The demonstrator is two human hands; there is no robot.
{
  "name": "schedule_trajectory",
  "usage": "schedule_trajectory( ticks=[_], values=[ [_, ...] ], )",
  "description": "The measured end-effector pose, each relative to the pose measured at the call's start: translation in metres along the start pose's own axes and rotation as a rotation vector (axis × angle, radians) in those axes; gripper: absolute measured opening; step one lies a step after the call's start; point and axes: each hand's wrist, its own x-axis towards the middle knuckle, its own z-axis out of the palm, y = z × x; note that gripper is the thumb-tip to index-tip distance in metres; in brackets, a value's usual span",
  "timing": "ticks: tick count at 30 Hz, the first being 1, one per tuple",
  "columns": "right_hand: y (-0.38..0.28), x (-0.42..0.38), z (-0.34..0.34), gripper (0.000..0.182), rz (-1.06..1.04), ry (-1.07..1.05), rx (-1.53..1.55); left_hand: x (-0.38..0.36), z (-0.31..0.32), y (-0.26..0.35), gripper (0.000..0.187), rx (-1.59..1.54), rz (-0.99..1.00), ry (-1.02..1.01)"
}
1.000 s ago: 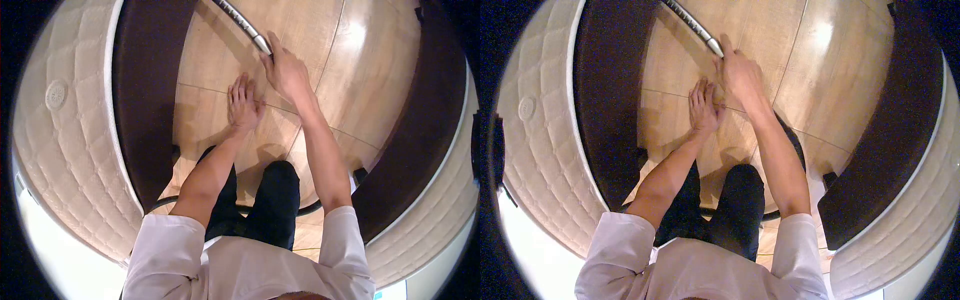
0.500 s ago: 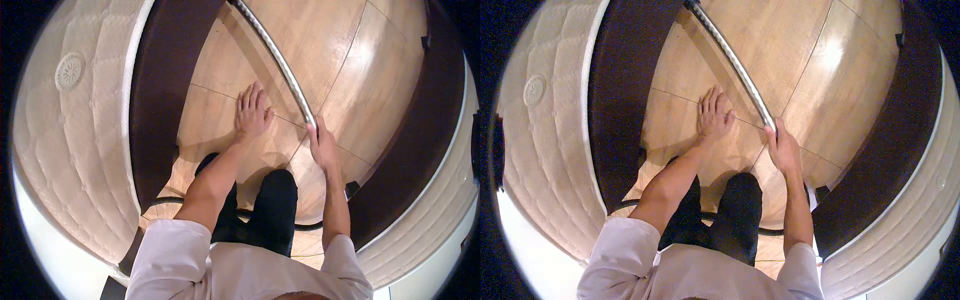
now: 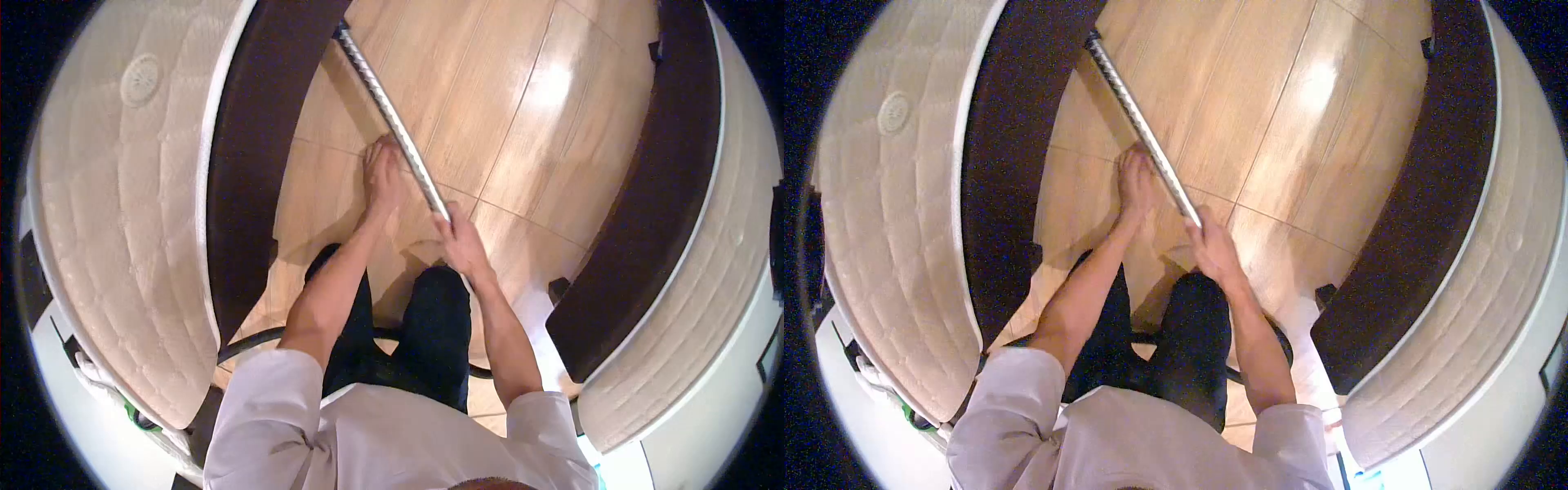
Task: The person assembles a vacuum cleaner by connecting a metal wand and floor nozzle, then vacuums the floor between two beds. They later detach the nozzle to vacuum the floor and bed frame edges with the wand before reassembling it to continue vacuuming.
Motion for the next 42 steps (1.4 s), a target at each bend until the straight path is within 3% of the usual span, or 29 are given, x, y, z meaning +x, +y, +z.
schedule_trajectory(
  ticks=[1,3,4,5,7,8,9,11,12,15,17,21,23,24,31,32,34,37,38,40,42],
  values=[
    [-0.015,0.013,0.004,0.051,-0.009,0.008,0.017,0.014,-0.010,0.012,0.042,0.008,0.019,-0.004],
    [-0.037,0.022,0.011,0.049,-0.032,0.023,-0.021,0.044,-0.049,0.057,0.057,-0.998,-0.866,0.220],
    [-0.037,0.018,0.012,0.049,-0.034,0.034,-0.001,0.057,-0.063,0.060,0.074,-1.074,-0.836,0.148],
    [-0.042,0.022,0.008,0.050,-0.015,-0.017,-0.020,0.080,-0.072,0.065,0.074,-1.074,-0.825,0.139],
    [-0.025,0.003,0.012,0.051,0.007,-0.061,-0.022,0.102,-0.080,0.079,0.075,-0.425,-0.675,-0.014],
    [-0.005,-0.009,0.022,0.051,-0.011,-0.022,-0.024,0.098,-0.038,0.016,0.056,-0.446,-0.607,0.004],
    [0.010,-0.023,0.027,0.051,-0.025,0.015,-0.028,0.099,-0.036,0.025,0.056,-0.450,-0.594,-0.008],
    [0.012,-0.044,0.008,0.051,0.056,0.008,-0.061,0.091,-0.031,0.051,0.036,-0.617,-0.768,-0.234],
    [0.010,-0.056,0.000,0.051,0.143,-0.016,-0.095,0.086,-0.024,0.064,0.025,-0.637,-0.748,-0.101],
    [0.047,-0.093,-0.010,0.050,0.144,0.018,-0.131,0.038,-0.006,0.096,0.026,-0.645,-0.816,-0.142],
    [0.071,-0.124,-0.010,0.052,0.243,-0.047,-0.200,-0.010,0.011,0.119,0.034,-0.730,-0.814,-0.100],
    [0.128,-0.190,0.005,0.049,0.369,0.102,-0.092,-0.073,0.018,0.185,0.055,-0.696,-0.919,-0.197],
    [0.140,-0.216,0.003,0.042,0.381,0.131,-0.063,-0.088,0.026,0.190,0.047,-0.506,-0.677,-0.150],
    [0.146,-0.224,0.002,0.036,0.391,0.168,-0.036,-0.086,0.009,0.218,0.034,-0.668,-0.936,-0.172],
    [0.151,-0.268,-0.004,0.035,0.263,0.229,-0.154,-0.088,-0.011,0.230,0.023,-0.730,-0.939,-0.225],
    [0.149,-0.268,-0.011,0.046,0.384,0.106,-0.108,-0.089,-0.011,0.230,0.022,-0.762,-0.953,-0.254],
    [0.161,-0.265,-0.001,0.046,0.378,0.182,0.054,-0.093,-0.008,0.225,0.026,-0.781,-0.961,-0.301],
    [0.184,-0.259,0.003,0.047,0.274,0.229,-0.031,-0.124,0.010,0.204,0.028,-0.804,-0.946,-0.409],
    [0.191,-0.255,0.001,0.046,0.274,0.193,-0.098,-0.124,0.017,0.204,0.017,-0.793,-0.951,-0.356],
    [0.199,-0.241,-0.008,0.046,0.242,0.231,-0.118,-0.110,0.025,0.212,0.015,-0.812,-1.017,-0.198],
    [0.204,-0.245,-0.009,0.043,0.285,0.222,-0.092,-0.113,0.020,0.222,0.014,-0.839,-1.035,-0.265]
  ],
)
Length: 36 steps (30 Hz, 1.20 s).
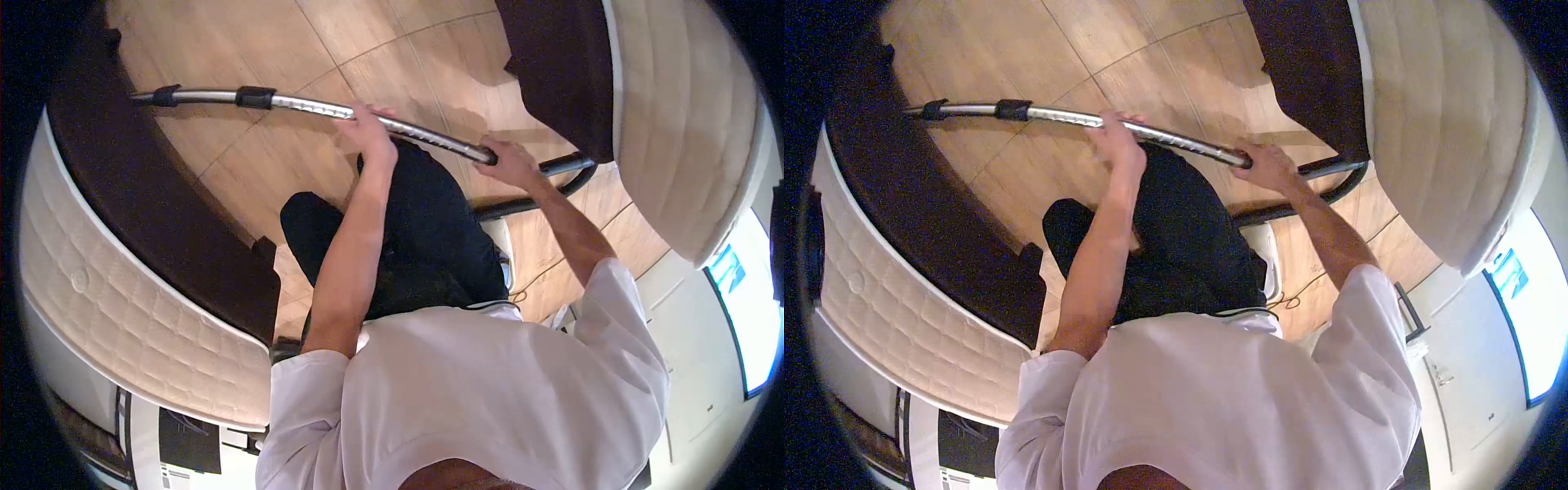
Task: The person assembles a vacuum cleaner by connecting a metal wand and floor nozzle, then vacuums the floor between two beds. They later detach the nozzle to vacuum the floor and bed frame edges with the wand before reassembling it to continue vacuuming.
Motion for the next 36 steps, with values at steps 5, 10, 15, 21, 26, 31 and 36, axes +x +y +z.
schedule_trajectory(
  ticks=[5,10,15,21,26,31,36],
  values=[
    [0.092,-0.042,-0.006,0.039,-0.016,0.018,-0.018,-0.070,0.038,-0.047,0.014,-0.073,-0.210,-0.070],
    [0.168,-0.144,0.000,0.035,0.128,0.078,0.166,-0.154,0.056,-0.098,0.016,0.007,-0.365,-0.257],
    [0.243,-0.240,0.079,0.043,0.021,0.207,0.251,-0.233,0.058,-0.138,0.020,0.064,-0.461,-0.213],
    [0.121,-0.238,0.082,0.041,0.273,0.137,0.343,-0.205,0.039,-0.102,0.022,0.103,-0.440,-0.231],
    [0.045,-0.215,0.061,0.050,0.189,0.091,0.393,-0.177,0.031,-0.065,0.027,0.146,-0.263,-0.179],
    [0.048,-0.217,0.061,0.048,0.033,0.206,0.436,-0.179,0.023,-0.061,0.030,0.111,-0.262,-0.202],
    [0.043,-0.192,0.020,0.025,0.053,-0.503,1.206,-0.228,0.021,-0.064,0.040,-0.008,-0.446,-0.309]
  ],
)
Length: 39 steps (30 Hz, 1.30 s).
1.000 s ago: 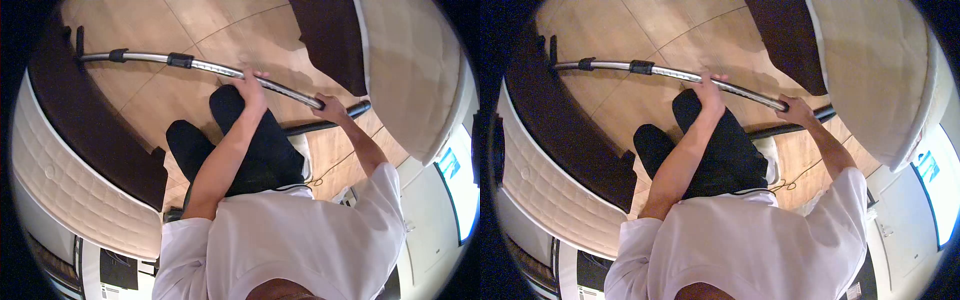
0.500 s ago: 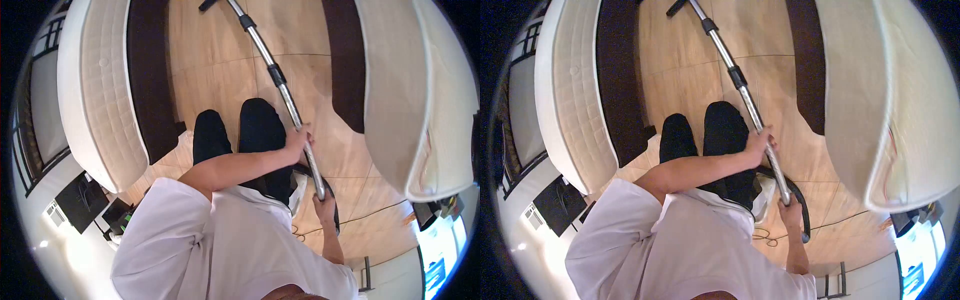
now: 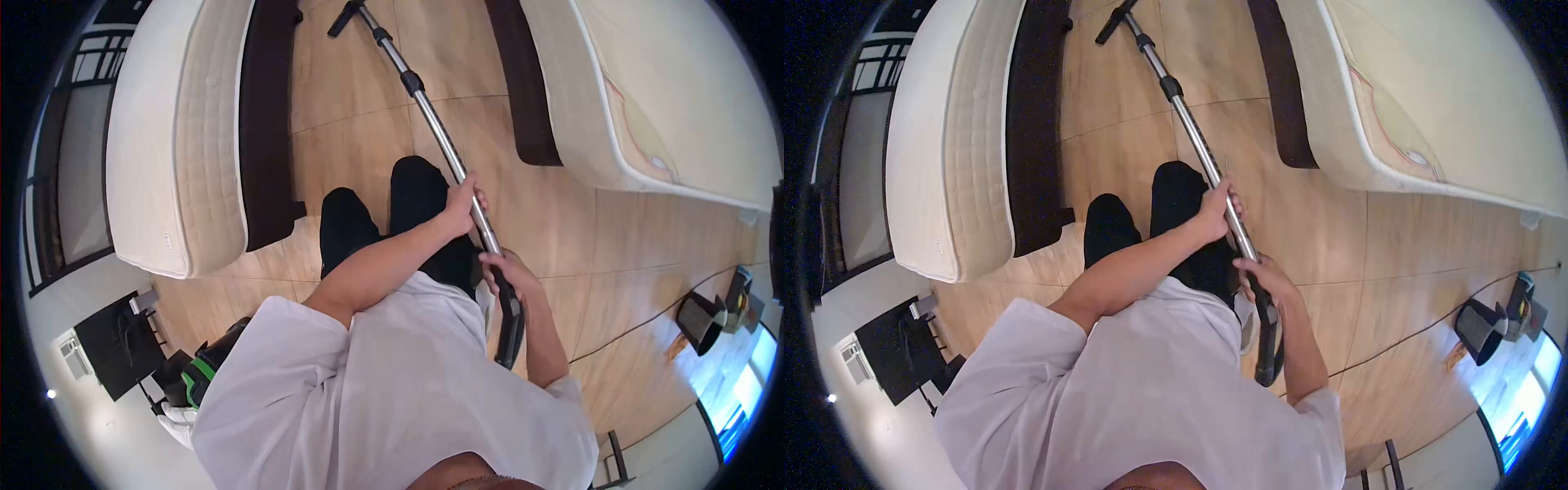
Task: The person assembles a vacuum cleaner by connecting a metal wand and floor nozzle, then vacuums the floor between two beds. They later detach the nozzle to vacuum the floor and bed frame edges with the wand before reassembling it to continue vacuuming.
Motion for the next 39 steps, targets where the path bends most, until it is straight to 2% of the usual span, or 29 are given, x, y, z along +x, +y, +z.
schedule_trajectory(
  ticks=[1,3,4,6,7,9,11,13,15,17,18,19,20,21,22,23,26,27,30,32,34,39],
  values=[
    [-0.003,-0.002,0.003,0.025,-0.008,0.007,-0.004,-0.001,0.003,0.004,0.040,-0.012,0.023,-0.006],
    [-0.010,-0.004,0.014,0.025,0.106,-0.137,0.334,-0.003,0.007,0.015,0.043,-0.005,0.014,0.028],
    [-0.007,0.000,0.008,0.029,0.146,-0.155,0.382,-0.009,0.012,0.015,0.047,0.019,0.063,0.034],
    [-0.004,0.001,0.012,0.030,0.092,-0.088,0.351,-0.019,0.015,0.020,0.051,0.069,0.113,0.065],
    [-0.001,-0.001,0.018,0.033,0.042,0.040,0.306,-0.018,0.018,0.020,0.052,0.099,0.118,0.087],
    [-0.009,-0.020,0.030,0.031,-0.082,0.139,0.250,-0.001,0.011,0.020,0.056,0.020,0.121,-0.053],
    [-0.003,-0.034,0.025,0.031,-0.071,0.172,0.205,-0.009,0.018,0.031,0.056,-0.012,0.022,-0.050],
    [-0.005,-0.049,0.033,0.034,-0.269,0.151,0.151,-0.025,0.026,0.040,0.055,-0.022,0.000,-0.029],
    [0.001,-0.070,0.040,0.039,-0.243,0.174,0.118,-0.029,0.027,0.042,0.053,-0.012,-0.013,-0.038],
    [0.018,-0.090,0.045,0.041,-0.335,0.293,-0.198,-0.031,0.026,0.046,0.051,-0.011,-0.005,-0.049],
    [0.036,-0.094,0.047,0.038,-0.450,0.398,-0.361,-0.033,0.026,0.045,0.049,-0.016,-0.003,-0.057],
    [0.048,-0.098,0.057,0.038,-0.448,0.399,-0.366,-0.034,0.024,0.046,0.048,-0.025,-0.005,-0.064],
    [0.059,-0.100,0.069,0.038,-0.470,0.625,-0.501,-0.032,0.020,0.045,0.048,-0.032,-0.009,-0.066],
    [0.062,-0.099,0.078,0.039,-0.490,0.851,-0.637,-0.031,0.014,0.044,0.046,-0.101,-0.005,-0.175],
    [0.061,-0.097,0.082,0.041,-0.490,0.913,-0.708,-0.031,0.009,0.040,0.044,-0.168,-0.001,-0.284],
    [0.060,-0.099,0.083,0.041,-0.491,0.916,-0.708,-0.033,0.003,0.031,0.044,-0.167,-0.002,-0.286],
    [0.052,-0.096,0.080,0.039,-0.500,0.839,-0.558,-0.027,-0.006,0.016,0.036,-0.208,-0.030,-0.493],
    [0.051,-0.094,0.075,0.039,-0.452,0.775,-0.534,-0.022,-0.009,0.014,0.036,-0.210,-0.038,-0.488],
    [0.046,-0.088,0.070,0.040,-0.357,0.657,-0.574,-0.018,-0.027,0.010,0.030,-0.097,0.015,-0.277],
    [0.040,-0.074,0.079,0.040,-0.331,0.589,-0.637,-0.030,-0.029,0.019,0.029,-0.144,0.036,-0.271],
    [0.053,-0.072,0.110,0.040,-0.498,0.818,-0.603,-0.036,-0.025,0.021,0.024,-0.217,0.065,-0.266],
    [0.045,-0.063,0.097,0.040,-0.394,0.738,-0.499,-0.029,-0.019,0.026,0.024,-0.190,0.021,-0.249]
  ],
)
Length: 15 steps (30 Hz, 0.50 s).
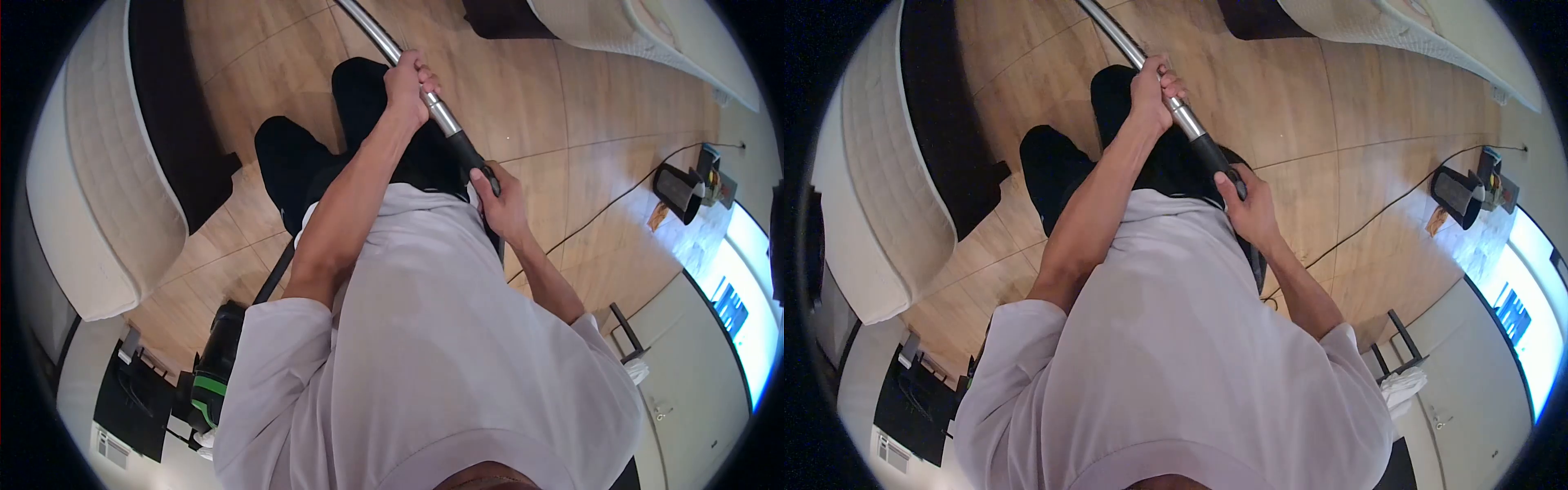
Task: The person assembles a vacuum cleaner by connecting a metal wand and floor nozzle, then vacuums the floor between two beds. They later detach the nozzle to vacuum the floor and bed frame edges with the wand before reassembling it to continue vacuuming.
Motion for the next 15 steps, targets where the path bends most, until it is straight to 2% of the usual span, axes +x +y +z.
schedule_trajectory(
  ticks=[4,8,10,11,12,13,15],
  values=[
    [0.002,0.028,-0.004,0.039,0.094,-0.171,0.184,0.009,0.001,0.013,0.028,0.064,0.050,0.044],
    [-0.009,0.048,-0.005,0.039,0.162,-0.267,0.143,0.020,-0.007,0.003,0.039,0.128,0.127,0.191],
    [-0.022,0.051,-0.005,0.049,-0.019,-0.097,-0.116,0.029,-0.012,-0.025,0.045,0.181,0.256,0.218],
    [-0.009,0.056,-0.011,0.061,-0.017,-0.093,-0.310,0.034,-0.014,-0.042,0.049,0.169,0.343,0.249],
    [0.008,0.058,-0.014,0.061,-0.102,-0.073,-0.407,0.008,0.006,-0.042,0.049,0.173,0.261,0.323],
    [0.019,0.058,-0.016,0.062,-0.182,-0.055,-0.501,0.028,-0.008,-0.072,0.053,0.298,0.290,0.351],
    [0.012,0.050,-0.023,0.060,-0.001,-0.118,-0.672,0.011,-0.006,-0.108,0.056,0.344,0.293,0.355]
  ],
)
